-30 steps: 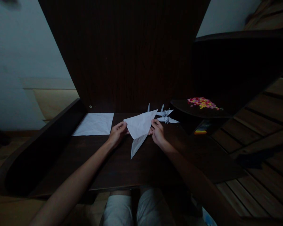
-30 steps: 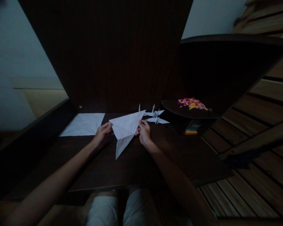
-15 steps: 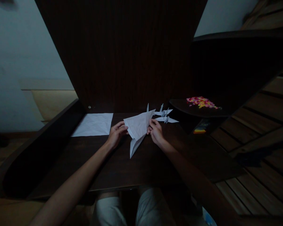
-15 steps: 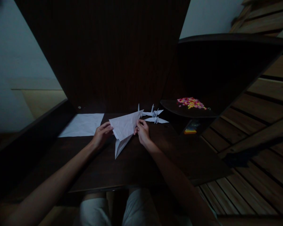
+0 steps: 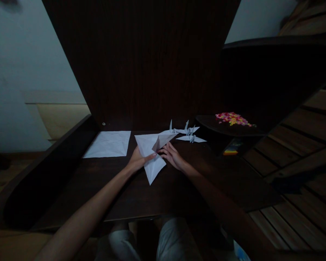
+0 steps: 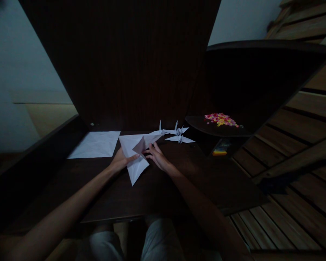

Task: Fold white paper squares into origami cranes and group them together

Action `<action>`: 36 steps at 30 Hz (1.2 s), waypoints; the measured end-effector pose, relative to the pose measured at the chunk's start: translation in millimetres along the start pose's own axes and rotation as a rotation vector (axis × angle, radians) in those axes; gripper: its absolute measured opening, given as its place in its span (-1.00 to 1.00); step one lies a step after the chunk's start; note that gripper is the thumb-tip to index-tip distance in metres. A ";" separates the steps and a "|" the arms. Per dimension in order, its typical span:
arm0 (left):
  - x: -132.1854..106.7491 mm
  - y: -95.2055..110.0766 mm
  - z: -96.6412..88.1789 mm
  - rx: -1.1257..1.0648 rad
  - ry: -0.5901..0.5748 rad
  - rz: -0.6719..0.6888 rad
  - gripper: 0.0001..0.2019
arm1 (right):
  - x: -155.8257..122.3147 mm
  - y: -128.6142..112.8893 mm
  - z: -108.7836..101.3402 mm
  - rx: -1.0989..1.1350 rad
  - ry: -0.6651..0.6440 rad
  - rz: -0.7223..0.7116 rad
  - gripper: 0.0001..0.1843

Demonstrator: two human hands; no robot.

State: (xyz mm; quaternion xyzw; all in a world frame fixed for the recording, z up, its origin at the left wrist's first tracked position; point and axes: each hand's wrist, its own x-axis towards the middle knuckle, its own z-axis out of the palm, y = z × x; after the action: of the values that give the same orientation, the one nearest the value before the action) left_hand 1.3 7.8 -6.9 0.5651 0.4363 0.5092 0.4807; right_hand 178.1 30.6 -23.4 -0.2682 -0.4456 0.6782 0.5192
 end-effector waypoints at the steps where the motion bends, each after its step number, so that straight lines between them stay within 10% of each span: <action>1: -0.4 1.0 0.9 0.003 -0.011 0.017 -0.31 | -1.1 -0.4 0.4 0.003 -0.027 0.006 -0.52; 15: 0.6 -4.8 0.5 0.163 0.171 0.163 -0.11 | -2.4 4.5 -4.4 -0.076 -0.067 0.044 0.11; 23: 8.0 -4.7 -5.6 0.141 0.217 0.109 -0.54 | 3.0 6.8 -5.0 -0.237 0.196 -0.015 -0.67; 36: 28.8 -5.9 -40.4 -0.127 0.592 0.031 -0.78 | 10.9 0.4 -11.3 -0.004 0.431 -0.201 -0.76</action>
State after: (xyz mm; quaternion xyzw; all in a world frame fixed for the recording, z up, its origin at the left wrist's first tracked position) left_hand -36.0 41.0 -7.5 0.3674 0.5160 0.6853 0.3593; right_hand 183.8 44.6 -27.9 -0.3619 -0.3502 0.5493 0.6668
